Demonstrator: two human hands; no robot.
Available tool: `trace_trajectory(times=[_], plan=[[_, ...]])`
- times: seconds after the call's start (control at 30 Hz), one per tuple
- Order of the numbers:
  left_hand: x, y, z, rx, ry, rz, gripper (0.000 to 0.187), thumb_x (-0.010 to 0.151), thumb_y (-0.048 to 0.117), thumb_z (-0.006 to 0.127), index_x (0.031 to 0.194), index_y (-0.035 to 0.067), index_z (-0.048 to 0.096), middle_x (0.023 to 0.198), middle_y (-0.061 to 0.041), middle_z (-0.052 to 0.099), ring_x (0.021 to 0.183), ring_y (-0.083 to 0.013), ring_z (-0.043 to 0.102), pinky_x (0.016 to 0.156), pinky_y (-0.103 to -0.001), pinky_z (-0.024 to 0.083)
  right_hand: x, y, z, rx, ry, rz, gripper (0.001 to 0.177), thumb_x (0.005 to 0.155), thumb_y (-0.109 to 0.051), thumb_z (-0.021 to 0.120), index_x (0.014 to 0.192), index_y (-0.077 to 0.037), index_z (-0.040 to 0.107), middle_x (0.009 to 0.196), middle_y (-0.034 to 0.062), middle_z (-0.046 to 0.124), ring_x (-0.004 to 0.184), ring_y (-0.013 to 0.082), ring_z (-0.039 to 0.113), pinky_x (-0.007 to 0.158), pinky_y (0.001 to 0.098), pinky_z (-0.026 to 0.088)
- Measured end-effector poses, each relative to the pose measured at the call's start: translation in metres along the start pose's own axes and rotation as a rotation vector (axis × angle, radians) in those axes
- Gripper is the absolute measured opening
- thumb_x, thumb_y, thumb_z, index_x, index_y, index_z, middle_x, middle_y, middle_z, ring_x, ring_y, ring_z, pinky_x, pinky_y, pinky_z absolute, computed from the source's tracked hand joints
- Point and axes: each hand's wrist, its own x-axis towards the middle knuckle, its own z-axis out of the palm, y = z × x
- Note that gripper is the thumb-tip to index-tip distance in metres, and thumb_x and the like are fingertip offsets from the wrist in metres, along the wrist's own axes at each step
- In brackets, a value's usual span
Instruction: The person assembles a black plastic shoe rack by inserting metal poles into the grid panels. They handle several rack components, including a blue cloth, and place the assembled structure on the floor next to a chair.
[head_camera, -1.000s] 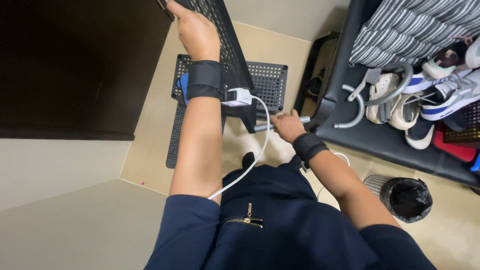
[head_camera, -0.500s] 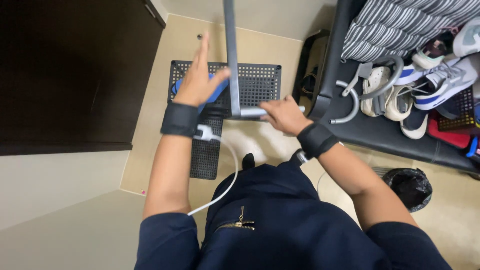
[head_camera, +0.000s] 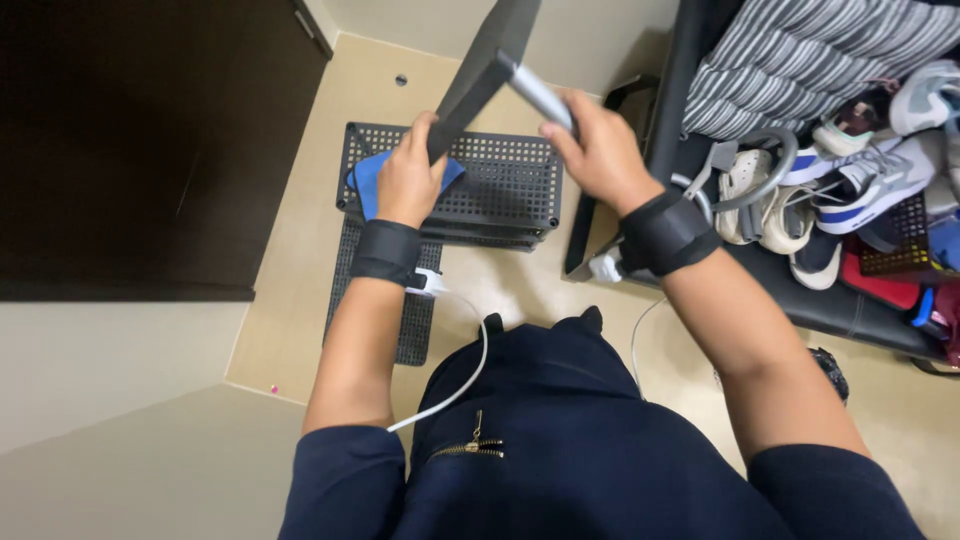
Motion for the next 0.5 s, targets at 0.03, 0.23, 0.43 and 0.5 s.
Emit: trace_trajectory(times=[0.03,0.23,0.43,0.5], plan=[[0.003,0.003,-0.003,0.042,0.064,0.013,0.062,0.092,0.022,0.078,0.145,0.014,0.046,0.131,-0.019,0.065,0.115,-0.0434,0.064,0.091,-0.05,0.054,0.006,-0.003,-0.007,-0.036,0.041,-0.042,0.04,0.105,-0.032,0.07,0.132,-0.005,0.059,0.097,0.0236,0.072,0.089,0.0437,0.071,0.076,0.0499,0.056],[0.016,0.041,-0.057,0.104,0.285,0.17,0.043,0.097,0.016,0.074,0.135,0.016,0.054,0.117,-0.015,0.073,0.099,-0.0412,0.071,0.079,-0.049,0.058,0.041,-0.023,-0.044,-0.195,0.15,-0.12,0.042,0.1,-0.027,0.078,0.129,-0.002,0.061,0.097,0.0254,0.071,0.088,0.0462,0.069,0.076,0.0519,0.055],[0.015,0.078,-0.103,0.115,0.295,0.244,0.045,0.103,0.018,0.072,0.144,0.023,0.055,0.11,-0.013,0.075,0.096,-0.0392,0.072,0.077,-0.047,0.058,0.056,-0.007,-0.046,-0.488,0.242,-0.214,0.025,0.097,-0.025,0.078,0.108,-0.004,0.069,0.091,0.0202,0.071,0.08,0.0426,0.068,0.069,0.0505,0.053],[0.014,0.084,-0.113,0.133,0.273,0.228,0.047,0.103,0.018,0.072,0.146,0.025,0.055,0.106,-0.013,0.075,0.093,-0.0389,0.072,0.077,-0.048,0.057,0.059,-0.015,-0.047,-0.565,0.272,-0.238,0.022,0.097,-0.027,0.078,0.098,-0.005,0.072,0.088,0.0174,0.071,0.076,0.0398,0.068,0.065,0.0487,0.053]])
